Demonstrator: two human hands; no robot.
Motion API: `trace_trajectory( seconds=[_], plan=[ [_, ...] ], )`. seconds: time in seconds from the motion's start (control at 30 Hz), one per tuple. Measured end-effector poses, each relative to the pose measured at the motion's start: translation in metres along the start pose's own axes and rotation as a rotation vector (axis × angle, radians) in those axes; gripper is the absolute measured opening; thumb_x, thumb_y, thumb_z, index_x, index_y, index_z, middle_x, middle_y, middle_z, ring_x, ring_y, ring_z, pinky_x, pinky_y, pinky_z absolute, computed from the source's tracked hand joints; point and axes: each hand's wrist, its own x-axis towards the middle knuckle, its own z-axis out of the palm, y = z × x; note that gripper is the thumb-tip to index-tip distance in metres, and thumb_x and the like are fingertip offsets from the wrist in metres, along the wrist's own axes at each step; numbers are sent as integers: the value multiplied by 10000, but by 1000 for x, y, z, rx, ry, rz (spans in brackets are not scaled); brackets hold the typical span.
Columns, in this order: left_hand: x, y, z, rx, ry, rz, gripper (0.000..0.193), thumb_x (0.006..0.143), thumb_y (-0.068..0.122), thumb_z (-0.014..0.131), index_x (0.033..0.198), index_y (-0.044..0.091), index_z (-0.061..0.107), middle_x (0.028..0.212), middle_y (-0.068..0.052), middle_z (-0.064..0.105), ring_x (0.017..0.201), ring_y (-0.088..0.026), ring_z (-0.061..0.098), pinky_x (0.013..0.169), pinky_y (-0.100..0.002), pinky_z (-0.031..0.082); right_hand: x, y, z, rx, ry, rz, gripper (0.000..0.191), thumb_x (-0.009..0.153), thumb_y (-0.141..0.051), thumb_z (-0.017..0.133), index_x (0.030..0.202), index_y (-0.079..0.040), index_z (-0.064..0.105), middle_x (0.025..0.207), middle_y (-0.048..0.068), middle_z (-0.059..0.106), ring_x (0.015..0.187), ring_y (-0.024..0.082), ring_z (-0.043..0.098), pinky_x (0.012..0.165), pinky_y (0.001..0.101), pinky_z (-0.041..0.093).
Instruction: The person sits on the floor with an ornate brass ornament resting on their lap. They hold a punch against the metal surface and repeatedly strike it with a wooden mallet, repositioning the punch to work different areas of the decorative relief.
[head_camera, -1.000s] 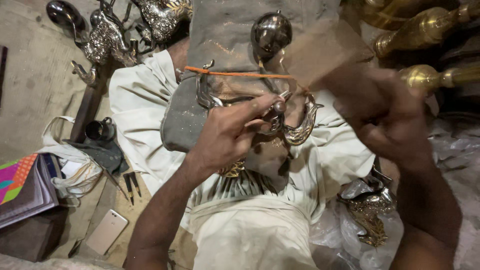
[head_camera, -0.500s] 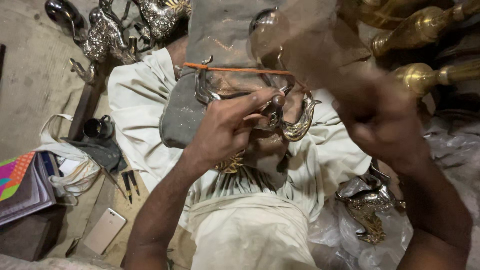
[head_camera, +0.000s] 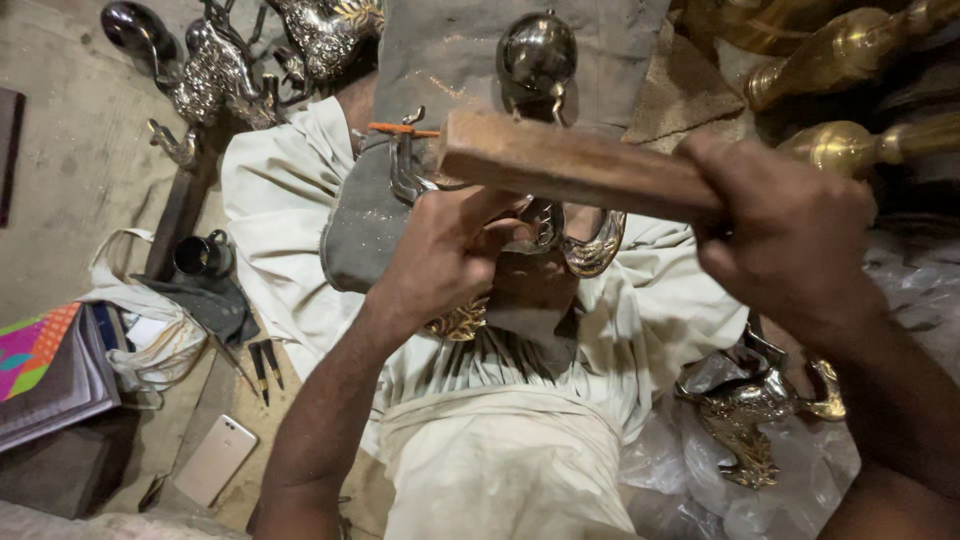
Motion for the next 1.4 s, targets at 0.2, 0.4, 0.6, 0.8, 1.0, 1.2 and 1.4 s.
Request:
trace_trajectory(
  seconds=[0.2, 0.4, 0.6, 0.8, 1.0, 1.2, 1.4],
  plan=[
    [-4, -5, 3, 15, 17, -23, 592, 863, -215, 561, 1375, 83, 587, 1199, -146, 749, 1095, -214, 779, 938, -308, 633, -7, 2, 4, 33, -26, -4, 432, 898, -45, 705, 1319, -120, 643, 903, 121, 729, 706, 244, 702, 648, 389, 568],
    [1, -11, 2, 67, 6, 47, 825, 792, -235, 484, 1521, 153, 487, 1141, -122, 761, 982, -188, 788, 951, -309, 624, -30, 6, 9, 23, 8, 16, 543, 756, -78, 747, 1287, -71, 629, 911, 151, 750, 707, 274, 716, 683, 395, 569],
    [8, -3, -12, -19, -114, -38, 662, 943, -188, 602, 1473, 209, 589, 1164, -98, 796, 1014, -182, 815, 965, -306, 635, -75, -4, 43, 743, 188, 285, 549, 941, -129, 875, 1320, -35, 488, 977, 122, 655, 878, 155, 644, 832, 334, 549],
    [23, 9, -21, 126, -305, 182, 763, 755, -253, 561, 1428, 107, 582, 1244, -89, 747, 1081, -222, 770, 953, -310, 617, -111, 3, 83, 787, 215, 311, 770, 861, -125, 887, 1504, -51, 471, 1073, 132, 736, 956, 139, 686, 841, 313, 571],
    [24, 15, -20, 205, -322, 163, 735, 783, -217, 598, 1438, 118, 592, 1074, -90, 761, 939, -183, 769, 884, -315, 663, -108, 5, 73, 644, 348, 218, 658, 894, -144, 923, 1413, -49, 531, 1107, 129, 731, 977, 158, 702, 863, 293, 582],
    [21, 10, -16, 277, -276, 157, 746, 729, -191, 517, 1408, 110, 589, 1143, -103, 774, 996, -173, 803, 890, -330, 655, -92, -3, 52, 239, 203, 56, 662, 838, -87, 883, 1420, -96, 567, 1135, 171, 746, 946, 275, 723, 806, 397, 590],
    [20, 3, -13, 364, -278, 185, 828, 692, -190, 518, 1440, 159, 581, 1253, -123, 748, 1010, -156, 785, 899, -331, 650, -101, 0, 59, 323, 166, 127, 669, 850, -117, 824, 1453, -100, 534, 1129, 218, 726, 963, 326, 741, 787, 412, 590]
  ],
)
